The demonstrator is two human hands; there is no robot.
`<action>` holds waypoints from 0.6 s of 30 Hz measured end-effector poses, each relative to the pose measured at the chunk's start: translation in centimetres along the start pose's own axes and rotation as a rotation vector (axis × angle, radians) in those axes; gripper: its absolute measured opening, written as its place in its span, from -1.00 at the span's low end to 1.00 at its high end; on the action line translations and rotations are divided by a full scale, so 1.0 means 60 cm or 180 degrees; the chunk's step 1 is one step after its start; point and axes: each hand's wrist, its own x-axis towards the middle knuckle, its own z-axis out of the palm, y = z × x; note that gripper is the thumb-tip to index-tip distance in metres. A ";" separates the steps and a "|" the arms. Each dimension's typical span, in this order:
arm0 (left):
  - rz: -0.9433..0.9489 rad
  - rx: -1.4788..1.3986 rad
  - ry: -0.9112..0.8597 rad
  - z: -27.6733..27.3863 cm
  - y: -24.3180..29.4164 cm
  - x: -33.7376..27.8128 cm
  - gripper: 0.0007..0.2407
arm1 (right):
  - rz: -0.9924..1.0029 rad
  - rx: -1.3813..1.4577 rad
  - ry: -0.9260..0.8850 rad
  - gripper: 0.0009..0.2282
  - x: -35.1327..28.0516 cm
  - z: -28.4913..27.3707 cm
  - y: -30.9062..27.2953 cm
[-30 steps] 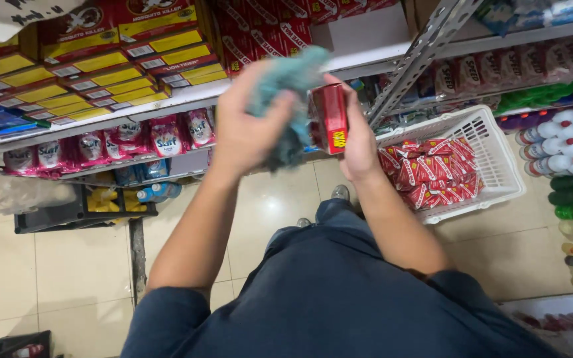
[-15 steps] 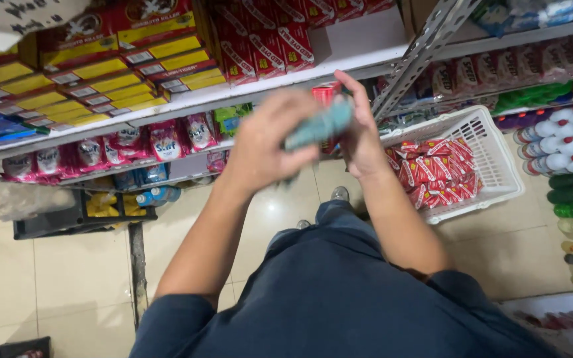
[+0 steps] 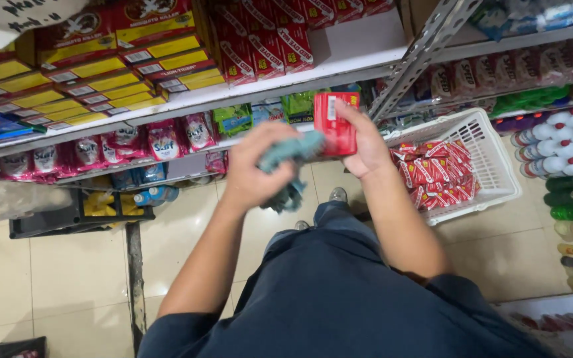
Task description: Cleaning dust off boxes of floor wax and placing them into a plastic basket in a grocery store aisle.
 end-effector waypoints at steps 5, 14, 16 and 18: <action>0.0163 0.0309 0.0327 -0.015 0.035 0.062 -0.71 | 0.0039 0.0380 -0.0533 -0.59 -0.087 0.135 -0.058; 0.0975 0.2503 -0.0788 0.022 0.063 0.112 -0.45 | 0.0297 0.0474 -0.0858 -0.63 -0.044 0.060 -0.051; 0.1066 0.2577 -0.1005 0.033 0.036 0.086 -0.42 | 0.0332 0.0225 -0.0775 -0.62 -0.042 0.058 -0.050; 0.1302 0.2379 -0.0898 0.040 0.026 0.051 -0.54 | 0.0350 0.0287 -0.0861 -0.49 -0.087 0.103 -0.061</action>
